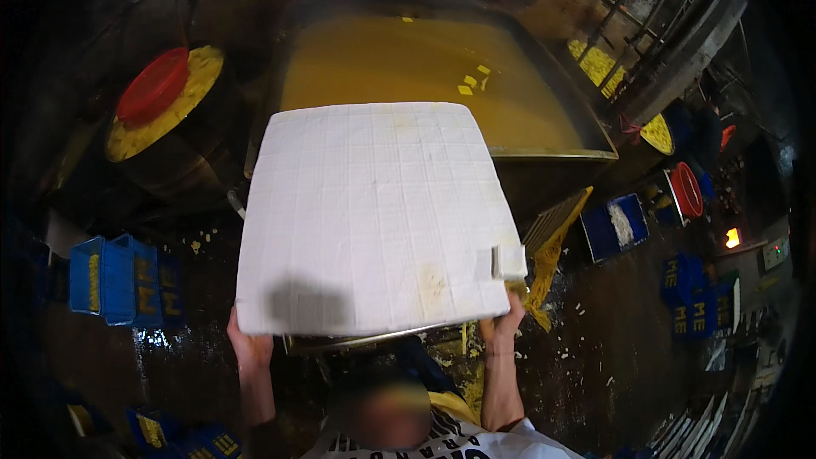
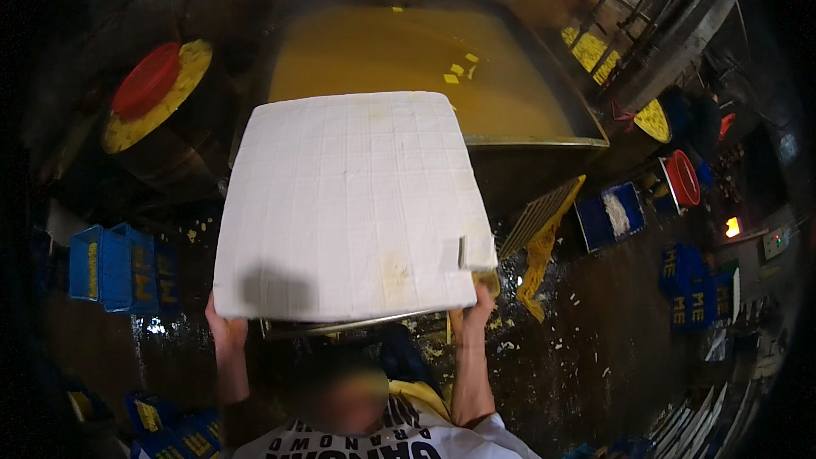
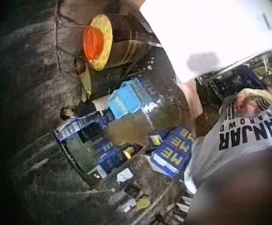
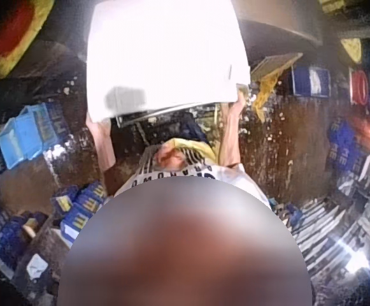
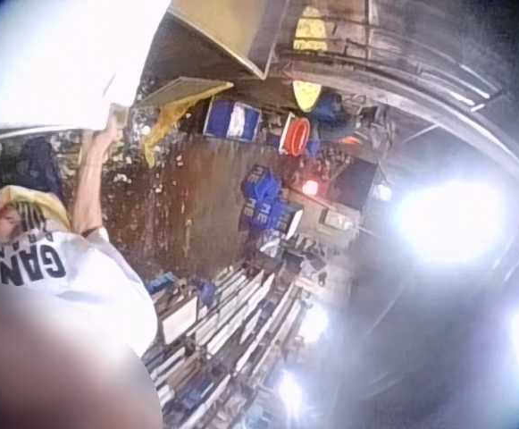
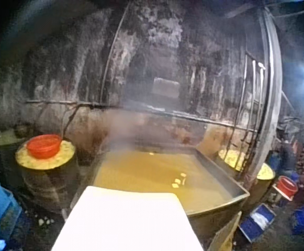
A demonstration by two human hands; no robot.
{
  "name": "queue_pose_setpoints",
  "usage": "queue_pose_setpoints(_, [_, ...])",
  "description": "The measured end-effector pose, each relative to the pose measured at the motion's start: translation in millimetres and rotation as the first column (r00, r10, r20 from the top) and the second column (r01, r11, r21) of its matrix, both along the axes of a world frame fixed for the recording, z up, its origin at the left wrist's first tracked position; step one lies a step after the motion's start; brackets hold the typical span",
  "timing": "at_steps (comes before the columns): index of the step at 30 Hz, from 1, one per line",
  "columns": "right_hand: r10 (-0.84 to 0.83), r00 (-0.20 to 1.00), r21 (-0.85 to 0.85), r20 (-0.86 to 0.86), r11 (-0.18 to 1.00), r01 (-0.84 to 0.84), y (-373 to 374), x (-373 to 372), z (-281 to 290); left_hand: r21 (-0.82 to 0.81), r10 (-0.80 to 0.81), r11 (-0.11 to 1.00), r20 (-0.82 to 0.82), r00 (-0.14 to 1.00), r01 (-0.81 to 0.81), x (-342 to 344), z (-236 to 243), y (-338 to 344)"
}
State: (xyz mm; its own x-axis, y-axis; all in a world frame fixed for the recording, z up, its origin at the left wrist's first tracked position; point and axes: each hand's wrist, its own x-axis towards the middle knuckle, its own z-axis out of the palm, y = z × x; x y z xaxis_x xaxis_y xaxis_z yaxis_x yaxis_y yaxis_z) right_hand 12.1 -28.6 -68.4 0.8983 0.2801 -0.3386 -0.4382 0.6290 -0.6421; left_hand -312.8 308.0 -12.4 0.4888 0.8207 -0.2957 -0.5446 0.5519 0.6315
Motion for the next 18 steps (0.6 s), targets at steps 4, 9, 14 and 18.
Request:
queue_pose_setpoints(4, [-0.024, 0.992, 0.180, 0.127, 0.984, 0.001, 79.3, 101.1, 27.2, -0.020, 0.001, 1.000, 0.045, 0.999, 0.000, 87.9, -25.6, 64.3])
queue_pose_setpoints(9, [0.046, 0.992, 0.205, 0.114, 0.976, -0.069, 152.2, 211.0, 37.7, 0.001, 0.126, 0.992, 0.103, 0.987, -0.127, 200.4, -27.7, 133.4])
queue_pose_setpoints(14, [0.046, 0.993, 0.118, 0.112, 0.991, -0.059, 181.2, 273.8, 20.3, -0.039, 0.143, 0.989, 0.042, 0.989, -0.141, 263.2, -29.0, 165.3])
queue_pose_setpoints(18, [0.026, 0.997, 0.020, 0.077, 0.999, -0.028, 206.9, 277.8, 39.4, -0.015, 0.166, 0.986, -0.012, 0.986, -0.166, 276.7, -42.7, 189.1])
